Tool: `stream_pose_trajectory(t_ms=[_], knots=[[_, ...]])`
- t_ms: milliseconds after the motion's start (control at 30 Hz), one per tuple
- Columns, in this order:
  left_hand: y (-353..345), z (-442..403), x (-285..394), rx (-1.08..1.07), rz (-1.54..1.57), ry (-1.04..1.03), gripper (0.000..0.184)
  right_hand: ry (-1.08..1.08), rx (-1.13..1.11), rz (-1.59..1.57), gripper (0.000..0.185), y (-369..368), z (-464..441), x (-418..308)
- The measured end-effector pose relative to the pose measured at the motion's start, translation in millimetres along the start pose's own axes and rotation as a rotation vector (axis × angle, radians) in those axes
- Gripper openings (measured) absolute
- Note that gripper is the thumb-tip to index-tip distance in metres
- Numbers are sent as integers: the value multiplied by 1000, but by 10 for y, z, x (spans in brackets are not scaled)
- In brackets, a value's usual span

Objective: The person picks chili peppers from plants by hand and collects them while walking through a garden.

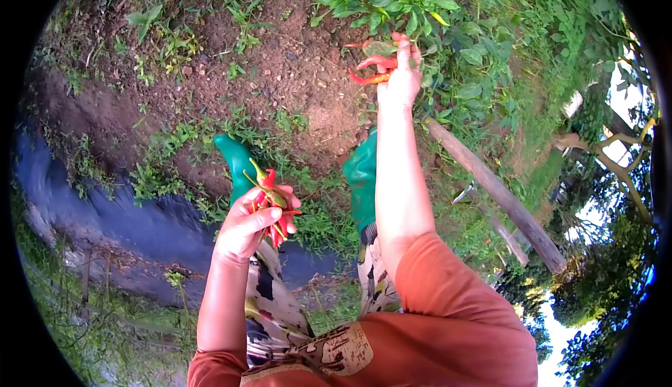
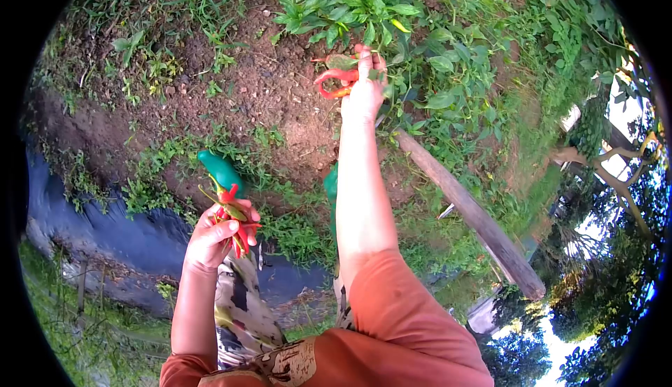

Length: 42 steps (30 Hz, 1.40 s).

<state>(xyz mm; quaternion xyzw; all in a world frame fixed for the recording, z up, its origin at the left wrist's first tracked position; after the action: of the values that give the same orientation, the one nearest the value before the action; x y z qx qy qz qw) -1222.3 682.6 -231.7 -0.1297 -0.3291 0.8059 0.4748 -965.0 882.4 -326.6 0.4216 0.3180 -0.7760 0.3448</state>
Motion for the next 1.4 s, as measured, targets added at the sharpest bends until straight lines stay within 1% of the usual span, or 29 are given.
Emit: stream_pose_trajectory(t_ms=[67, 100, 233, 333, 400, 467, 500, 533, 600, 667, 733, 767, 800, 900, 933, 1000, 1067, 1100, 1133, 1167, 1233, 1267, 1300, 1333, 1367, 1400], knots=[[-34, -5, -25, -5, 2, -5, 44, 20, 34, -161, 22, 62, 49, -49], [-55, -11, -28, -10, 1, -12, 44, 28, 82, -179, 24, 76, 80, -83], [-137, -13, -32, -19, -7, -2, 44, -21, 48, -261, 26, 97, 155, -172], [-184, -1, -21, -23, 3, -7, 44, -59, 115, -375, 24, 150, 192, -134], [-196, -1, -33, -27, 10, -12, 43, -94, 86, -446, 24, 234, 164, -94], [-223, 15, -6, -32, 8, -16, 43, -217, 27, -562, 23, 221, 181, -61], [-235, 24, 3, -37, 8, -18, 43, -293, -44, -652, 22, 204, 171, -48], [-245, 29, 11, -36, 7, -18, 43, -294, -43, -653, 22, 228, 152, -21], [-257, 30, 29, -33, 8, -28, 42, -329, -185, -699, 23, 157, 157, 1], [-242, 18, 16, -42, 9, -25, 42, -347, -210, -702, 26, 107, 185, 6], [-233, 22, 17, -48, 12, -20, 42, -380, -5, -462, 27, 148, 237, 78], [-235, 25, 22, -42, 13, -28, 42, -397, -96, -441, 27, 115, 293, 75], [-241, 31, 29, -36, 14, -35, 42, -406, -94, -442, 27, 93, 363, 69], [-228, 42, 93, -19, 8, -55, 42, -340, -104, -280, 23, -56, 585, -63], [-222, 50, 122, -25, 9, -64, 42, -347, -106, -282, 23, -84, 660, -114], [-215, 56, 208, 7, 25, -107, 47, -406, -335, -271, 19, -207, 813, -221], [-242, 55, 336, 5, 32, -130, 48, -454, -473, -232, 19, -299, 935, -287], [-267, 53, 416, 40, -9, -173, 47, -501, -500, -189, 19, -349, 1000, -322], [-265, 37, 494, 2, -28, -190, 53, -546, -527, -144, 19, -410, 1063, -359], [-286, 23, 584, -22, -33, -206, 55, -557, -530, -153, 19, -473, 1104, -401], [-342, -7, 729, -62, -62, -214, 59, -625, -663, -21, 18, -642, 1241, -450], [-372, -27, 783, -81, -86, -209, 60, -629, -664, -30, 18, -729, 1292, -495], [-425, -41, 831, -96, -110, -197, 56, -676, -712, 62, 18, -826, 1369, -516], [-436, -47, 863, -94, -117, -196, 56, -721, -759, 156, 17, -912, 1442, -533], [-476, -55, 868, -139, -163, -157, 53, -689, -782, 200, 16, -1016, 1500, -558], [-514, -59, 867, -187, -211, -117, 50, -568, -871, 339, 15, -1068, 1495, -544]])
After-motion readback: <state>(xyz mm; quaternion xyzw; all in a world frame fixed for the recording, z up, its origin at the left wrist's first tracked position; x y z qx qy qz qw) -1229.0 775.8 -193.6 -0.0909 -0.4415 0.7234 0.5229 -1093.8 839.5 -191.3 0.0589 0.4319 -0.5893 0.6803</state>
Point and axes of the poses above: each hand's wrist, its own z-axis away from the middle knuckle, its own y-axis out of the back of the hand, x = y × z, the point moved 5 cm from there along -z, towards the middle knuckle, and after that the axes turned 11 degrees about -z, right-handed, at the moved point
